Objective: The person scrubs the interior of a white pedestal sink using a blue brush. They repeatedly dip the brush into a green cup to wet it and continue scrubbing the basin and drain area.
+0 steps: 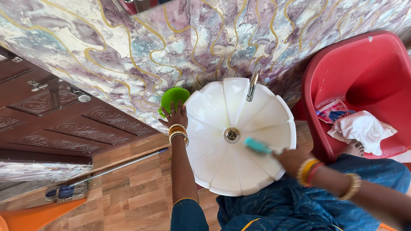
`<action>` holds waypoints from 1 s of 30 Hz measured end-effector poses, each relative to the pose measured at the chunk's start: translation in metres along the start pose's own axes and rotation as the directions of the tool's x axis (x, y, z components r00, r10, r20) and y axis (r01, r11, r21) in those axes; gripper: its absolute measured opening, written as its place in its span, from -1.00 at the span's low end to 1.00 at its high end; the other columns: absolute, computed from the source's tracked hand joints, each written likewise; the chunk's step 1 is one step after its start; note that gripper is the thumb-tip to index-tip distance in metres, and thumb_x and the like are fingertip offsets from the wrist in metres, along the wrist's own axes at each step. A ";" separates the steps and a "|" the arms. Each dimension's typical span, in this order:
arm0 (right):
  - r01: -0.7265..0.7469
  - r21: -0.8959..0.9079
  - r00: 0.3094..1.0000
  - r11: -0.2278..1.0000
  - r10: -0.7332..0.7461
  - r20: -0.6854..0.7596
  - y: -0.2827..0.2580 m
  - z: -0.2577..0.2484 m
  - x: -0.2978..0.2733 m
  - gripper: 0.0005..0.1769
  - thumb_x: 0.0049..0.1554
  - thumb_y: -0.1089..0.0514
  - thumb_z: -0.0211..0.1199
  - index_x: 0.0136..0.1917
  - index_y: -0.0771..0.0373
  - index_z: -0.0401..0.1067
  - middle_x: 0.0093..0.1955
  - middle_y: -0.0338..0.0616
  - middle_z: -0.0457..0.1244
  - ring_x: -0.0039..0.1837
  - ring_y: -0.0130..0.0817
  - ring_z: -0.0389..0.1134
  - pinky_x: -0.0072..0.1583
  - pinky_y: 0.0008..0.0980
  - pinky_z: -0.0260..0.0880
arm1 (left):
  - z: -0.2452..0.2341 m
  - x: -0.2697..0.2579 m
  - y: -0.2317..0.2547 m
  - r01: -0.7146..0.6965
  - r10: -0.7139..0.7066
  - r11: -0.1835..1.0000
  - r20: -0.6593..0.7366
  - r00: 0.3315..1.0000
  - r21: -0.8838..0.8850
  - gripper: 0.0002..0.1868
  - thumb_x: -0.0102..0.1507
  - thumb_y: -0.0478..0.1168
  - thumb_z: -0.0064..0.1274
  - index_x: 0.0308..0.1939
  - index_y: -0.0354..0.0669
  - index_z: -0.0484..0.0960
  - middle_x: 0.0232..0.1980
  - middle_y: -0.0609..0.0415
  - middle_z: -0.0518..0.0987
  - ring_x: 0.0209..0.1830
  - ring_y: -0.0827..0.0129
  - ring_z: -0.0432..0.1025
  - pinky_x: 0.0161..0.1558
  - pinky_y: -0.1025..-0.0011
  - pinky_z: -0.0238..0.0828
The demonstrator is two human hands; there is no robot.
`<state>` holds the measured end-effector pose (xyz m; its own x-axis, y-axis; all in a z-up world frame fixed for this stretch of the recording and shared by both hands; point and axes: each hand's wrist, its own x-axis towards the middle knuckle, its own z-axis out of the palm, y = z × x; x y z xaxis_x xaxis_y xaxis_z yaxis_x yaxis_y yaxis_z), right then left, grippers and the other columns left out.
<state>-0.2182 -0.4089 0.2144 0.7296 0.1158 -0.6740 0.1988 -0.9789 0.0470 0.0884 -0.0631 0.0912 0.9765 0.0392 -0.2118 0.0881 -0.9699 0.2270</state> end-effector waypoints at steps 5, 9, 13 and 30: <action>0.215 0.242 0.976 0.946 -0.203 -0.074 -0.054 0.013 0.028 -0.33 0.24 0.16 0.12 0.58 -0.06 0.09 0.06 0.00 0.37 0.08 -0.04 0.45 0.07 -0.10 0.47 | 0.001 0.002 -0.002 0.002 -0.002 1.000 0.008 1.000 0.010 -0.35 0.38 0.35 -0.73 0.56 0.60 0.04 0.70 0.30 -0.16 0.68 -0.07 -0.51 0.46 -0.42 -0.68; 0.135 0.163 0.990 0.977 -0.141 0.028 0.012 0.021 0.003 -0.33 0.22 -0.08 0.16 0.56 -0.15 0.11 0.07 -0.07 0.38 0.06 -0.14 0.45 0.05 -0.12 0.49 | 0.007 0.003 -0.003 -0.012 0.012 1.000 -0.023 1.000 0.004 -0.35 0.39 0.36 -0.71 0.56 0.59 0.05 0.70 0.30 -0.14 0.68 -0.08 -0.49 0.46 -0.44 -0.66; 0.121 0.042 0.982 0.992 -0.126 0.143 -0.002 0.031 -0.002 -0.32 0.26 0.16 0.04 0.62 -0.11 0.05 0.03 -0.01 0.36 -0.04 -0.17 0.48 -0.01 -0.22 0.50 | 0.005 0.007 -0.002 -0.018 0.018 1.000 -0.031 0.999 0.014 -0.35 0.39 0.35 -0.69 0.56 0.59 0.05 0.70 0.29 -0.12 0.69 -0.07 -0.48 0.46 -0.45 -0.65; 0.336 0.351 0.883 0.874 -0.163 -0.439 -0.111 0.044 0.094 -0.39 0.35 -0.10 -0.09 0.61 0.03 0.05 -0.17 0.09 0.31 -0.25 0.03 0.39 -0.18 0.03 0.42 | 0.001 0.003 -0.003 0.011 -0.006 0.998 0.092 0.996 -0.060 -0.25 0.32 0.44 -0.73 0.61 0.59 -0.11 0.72 0.27 -0.28 0.66 -0.13 -0.66 0.43 -0.47 -0.74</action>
<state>-0.2007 -0.2966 0.1130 0.8997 0.3356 -0.2792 0.1890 -0.8758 -0.4440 0.0914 -0.0600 0.0892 0.9537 0.0224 -0.3000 0.1109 -0.9532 0.2814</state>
